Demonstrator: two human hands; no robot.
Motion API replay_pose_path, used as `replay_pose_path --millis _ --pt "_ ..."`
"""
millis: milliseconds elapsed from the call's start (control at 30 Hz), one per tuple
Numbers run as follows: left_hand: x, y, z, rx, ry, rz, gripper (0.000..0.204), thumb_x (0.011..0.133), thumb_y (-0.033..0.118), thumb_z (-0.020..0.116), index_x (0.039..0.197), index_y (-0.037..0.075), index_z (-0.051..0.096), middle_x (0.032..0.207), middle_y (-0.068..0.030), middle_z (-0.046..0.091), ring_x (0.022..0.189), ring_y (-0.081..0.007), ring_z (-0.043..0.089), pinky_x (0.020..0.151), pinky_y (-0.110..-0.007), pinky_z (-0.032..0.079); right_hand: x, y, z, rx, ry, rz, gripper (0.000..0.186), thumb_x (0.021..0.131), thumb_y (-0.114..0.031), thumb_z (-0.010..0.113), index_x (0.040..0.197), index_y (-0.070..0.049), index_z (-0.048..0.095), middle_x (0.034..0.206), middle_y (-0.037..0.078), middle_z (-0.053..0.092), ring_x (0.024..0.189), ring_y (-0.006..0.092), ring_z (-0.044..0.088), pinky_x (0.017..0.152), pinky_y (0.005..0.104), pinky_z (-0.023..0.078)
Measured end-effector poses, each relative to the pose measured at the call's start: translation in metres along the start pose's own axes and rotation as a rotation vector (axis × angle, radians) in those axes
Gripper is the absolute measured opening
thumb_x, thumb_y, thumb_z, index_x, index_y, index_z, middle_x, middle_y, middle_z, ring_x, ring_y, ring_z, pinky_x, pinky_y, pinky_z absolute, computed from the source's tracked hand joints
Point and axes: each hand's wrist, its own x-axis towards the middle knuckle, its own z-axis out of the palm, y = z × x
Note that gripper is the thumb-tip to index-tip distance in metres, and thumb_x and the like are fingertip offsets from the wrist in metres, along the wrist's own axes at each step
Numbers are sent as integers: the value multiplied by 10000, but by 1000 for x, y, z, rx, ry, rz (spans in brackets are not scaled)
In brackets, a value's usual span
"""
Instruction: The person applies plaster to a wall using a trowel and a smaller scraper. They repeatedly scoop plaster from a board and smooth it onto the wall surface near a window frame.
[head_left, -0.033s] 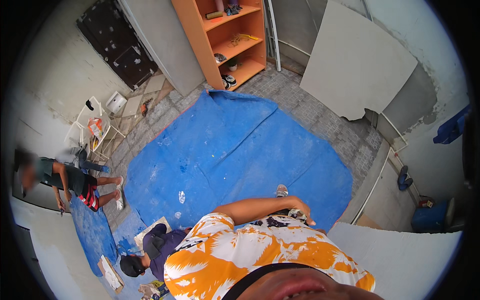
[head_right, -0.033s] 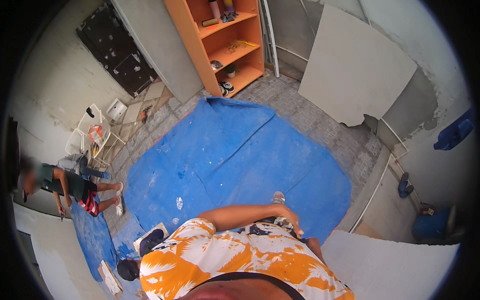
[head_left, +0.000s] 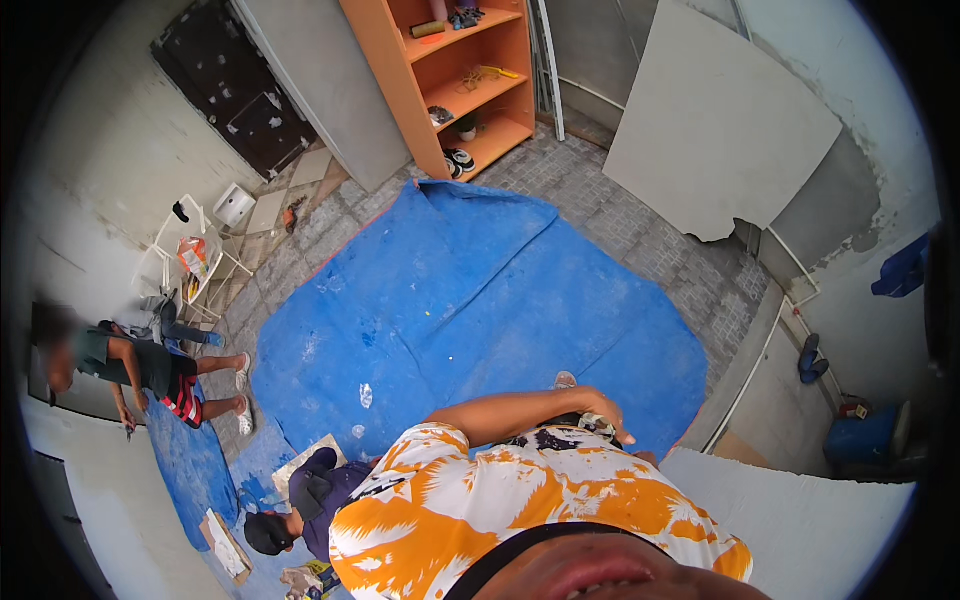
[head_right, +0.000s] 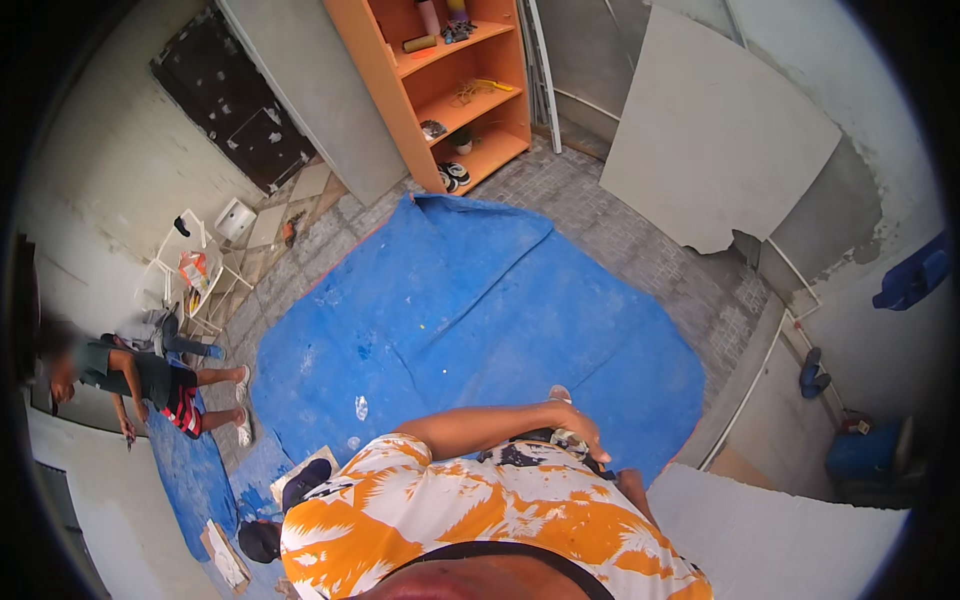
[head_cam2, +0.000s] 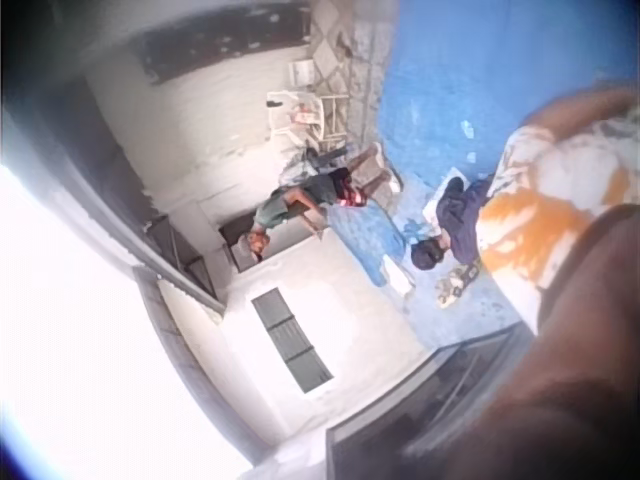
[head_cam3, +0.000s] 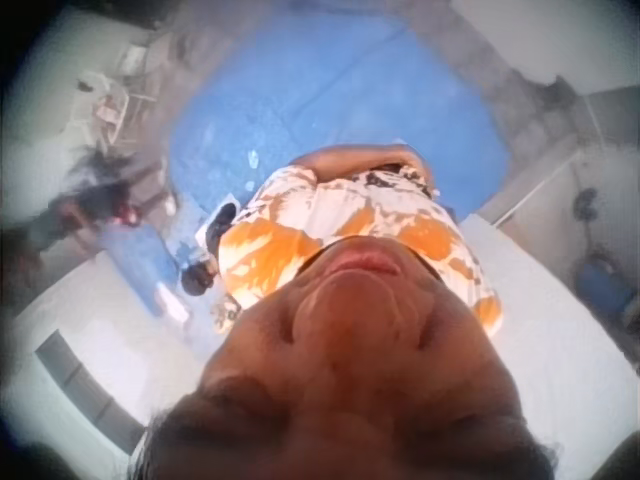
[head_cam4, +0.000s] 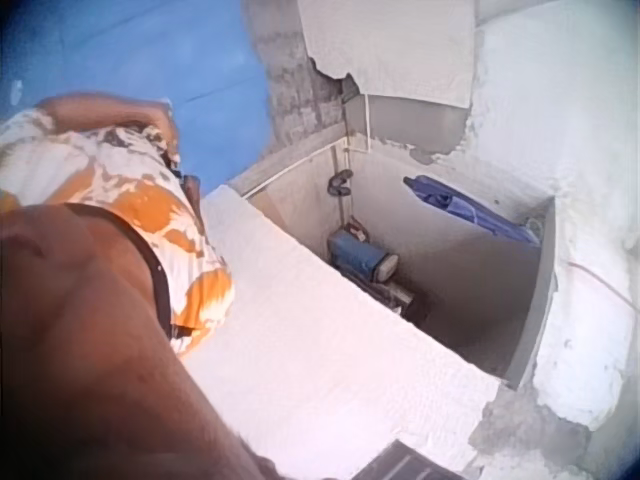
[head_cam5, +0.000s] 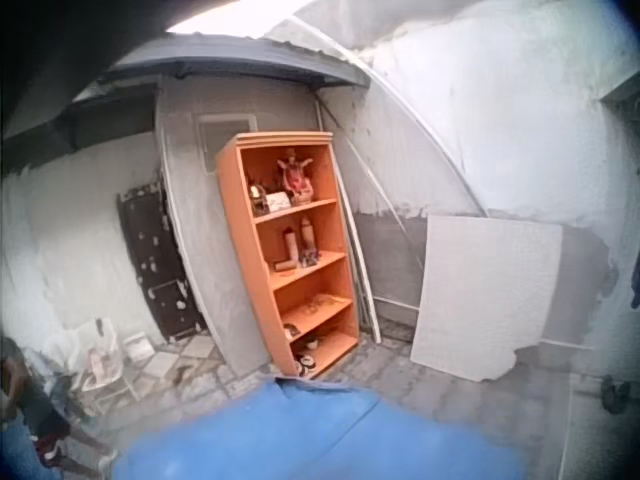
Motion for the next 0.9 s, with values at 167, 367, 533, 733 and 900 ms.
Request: replay_pose_path --millis 167,367,533,733,900 --pt "-90 -4 -172 -184 137 500 632 966 587 611 1326 71 670 1248 -131 697 1171 -263 634 982 -387 486 188 -219 -104 276 145 285 109 845 -120 599 943 -102 644 731 77 591 573 229 596 478 398 473" --pt "-157 -19 -369 6 562 456 329 927 303 706 1022 -10 744 1089 -176 721 1015 -302 681 860 -416 520 416 -496 -158 217 112 -82 106 876 -112 582 952 -122 656 742 11 606 598 146 590 481 314 455" --pt "-231 -16 -563 138 946 533 342 953 314 676 911 -23 708 850 -155 701 802 -269 679 724 -413 506 560 -627 -163 142 90 -202 80 892 -148 614 903 -75 645 720 31 612 579 144 587 453 307 438" --pt "-299 -70 -730 -602 1352 572 347 1015 312 627 839 14 665 723 -11 593 686 -112 507 647 -313 452 639 -694 -160 16 75 36 274 964 -292 607 869 -35 619 736 94 633 601 216 617 492 379 472" --pt "-351 -168 -814 -949 1541 57 274 1007 283 624 879 46 674 751 22 572 679 -93 493 603 -307 450 713 -812 -154 156 -119 308 388 992 -420 602 894 -45 618 840 92 660 773 249 655 614 414 508"
